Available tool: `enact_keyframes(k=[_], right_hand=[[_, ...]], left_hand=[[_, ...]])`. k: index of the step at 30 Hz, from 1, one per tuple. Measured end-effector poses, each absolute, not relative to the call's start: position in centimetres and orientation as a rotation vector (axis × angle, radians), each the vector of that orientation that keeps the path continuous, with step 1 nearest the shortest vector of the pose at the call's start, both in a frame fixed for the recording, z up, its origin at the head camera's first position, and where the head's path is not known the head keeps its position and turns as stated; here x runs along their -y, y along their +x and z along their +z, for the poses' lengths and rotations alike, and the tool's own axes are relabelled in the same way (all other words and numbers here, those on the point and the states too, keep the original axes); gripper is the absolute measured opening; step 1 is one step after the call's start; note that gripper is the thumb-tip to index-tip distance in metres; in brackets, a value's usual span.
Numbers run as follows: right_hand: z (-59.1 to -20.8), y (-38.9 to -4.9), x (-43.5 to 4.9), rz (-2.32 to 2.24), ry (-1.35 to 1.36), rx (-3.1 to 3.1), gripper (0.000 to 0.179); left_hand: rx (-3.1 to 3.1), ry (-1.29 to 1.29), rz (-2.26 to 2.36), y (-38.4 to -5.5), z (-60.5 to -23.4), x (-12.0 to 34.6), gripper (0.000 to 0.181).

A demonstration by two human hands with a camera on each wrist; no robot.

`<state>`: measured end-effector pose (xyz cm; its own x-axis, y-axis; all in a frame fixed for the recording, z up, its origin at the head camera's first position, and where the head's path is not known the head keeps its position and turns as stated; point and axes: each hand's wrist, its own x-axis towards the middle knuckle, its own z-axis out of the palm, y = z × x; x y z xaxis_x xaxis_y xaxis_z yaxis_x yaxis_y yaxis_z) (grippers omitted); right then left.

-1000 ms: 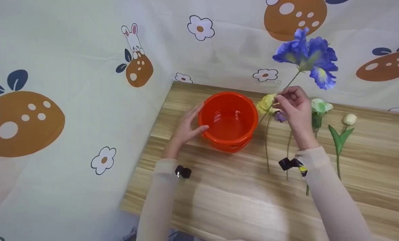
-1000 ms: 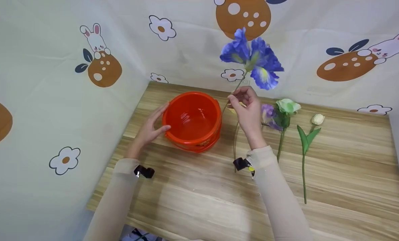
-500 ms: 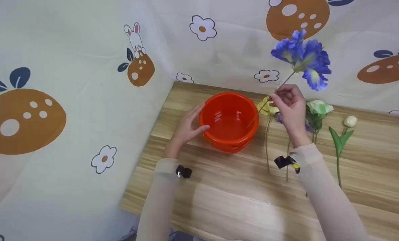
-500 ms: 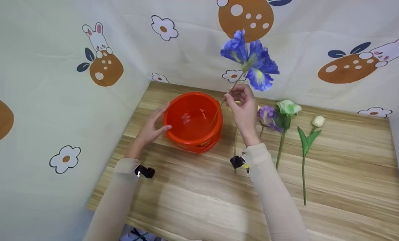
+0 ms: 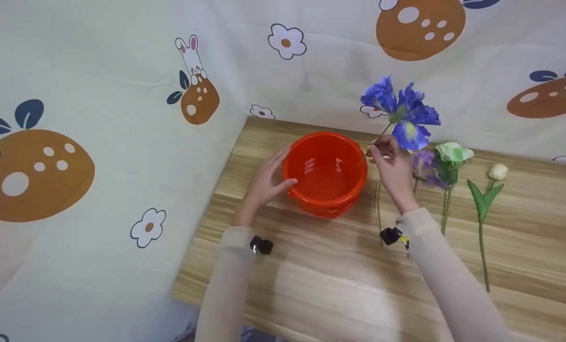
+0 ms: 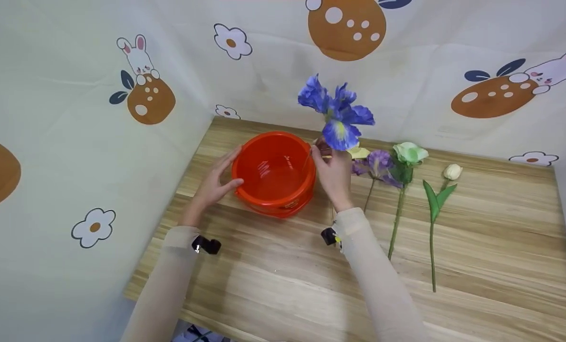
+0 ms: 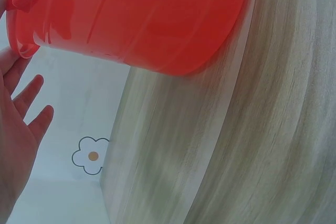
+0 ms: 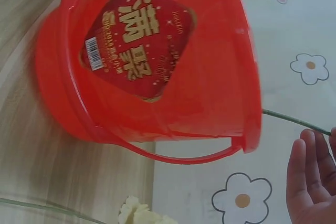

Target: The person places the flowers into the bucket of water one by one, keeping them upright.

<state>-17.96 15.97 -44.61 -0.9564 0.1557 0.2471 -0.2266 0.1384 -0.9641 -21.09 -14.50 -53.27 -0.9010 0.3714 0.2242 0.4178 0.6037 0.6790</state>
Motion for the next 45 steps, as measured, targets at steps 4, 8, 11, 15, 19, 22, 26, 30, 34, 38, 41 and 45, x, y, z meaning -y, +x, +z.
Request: enact_keyframes(k=[4,8,11,15,19,22,26,30,34,38,41,45], right_hand=[[-46.6,-19.0,-16.1,1.718,0.033,2.260,0.018],[-48.0,-19.8,-16.1,1.536,0.018,2.405,0.018],[-48.1,-20.0,-15.9,1.475,0.048,2.469,0.018],[-47.7,-20.4,-15.5,1.354,0.086,2.561,0.018],[-47.4,-20.9,-14.8,1.265,0.100,2.596,0.017],[-47.2,-21.2,-14.2,1.312,0.076,2.590,0.022],[-47.0,-21.8,-13.4,1.416,0.064,2.612,0.022],[-47.0,-22.4,-12.6,1.459,0.148,2.622,0.012],[-47.3,-22.7,-11.8,1.519,0.206,2.597,0.010],[-47.7,-22.8,-11.1,1.575,0.209,2.616,0.012],[-47.8,-22.9,-10.7,1.577,0.198,2.666,0.011],[-48.0,-23.1,-10.2,1.598,0.228,2.692,0.012]], left_hand=[[2.759,-0.681,-1.196,-21.1,-53.3,14.5,0.077],[2.755,-0.680,-1.218,-21.1,-53.3,14.5,0.076],[2.749,-0.677,-1.237,-21.1,-53.3,14.4,0.075],[2.748,-0.675,-1.236,-21.1,-53.3,14.4,0.076],[2.746,-0.678,-1.233,-21.1,-53.4,14.5,0.075],[2.747,-0.670,-1.227,-21.1,-53.4,14.5,0.075],[2.749,-0.662,-1.226,-21.1,-53.5,14.5,0.075],[2.745,-0.666,-1.231,-21.1,-53.5,14.4,0.075],[2.737,-0.672,-1.229,-21.2,-53.6,14.4,0.074],[2.722,-0.683,-1.233,-21.2,-53.7,14.4,0.075],[2.722,-0.679,-1.241,-21.1,-53.6,14.3,0.075],[2.742,-0.658,-1.233,-21.0,-53.5,14.3,0.075]])
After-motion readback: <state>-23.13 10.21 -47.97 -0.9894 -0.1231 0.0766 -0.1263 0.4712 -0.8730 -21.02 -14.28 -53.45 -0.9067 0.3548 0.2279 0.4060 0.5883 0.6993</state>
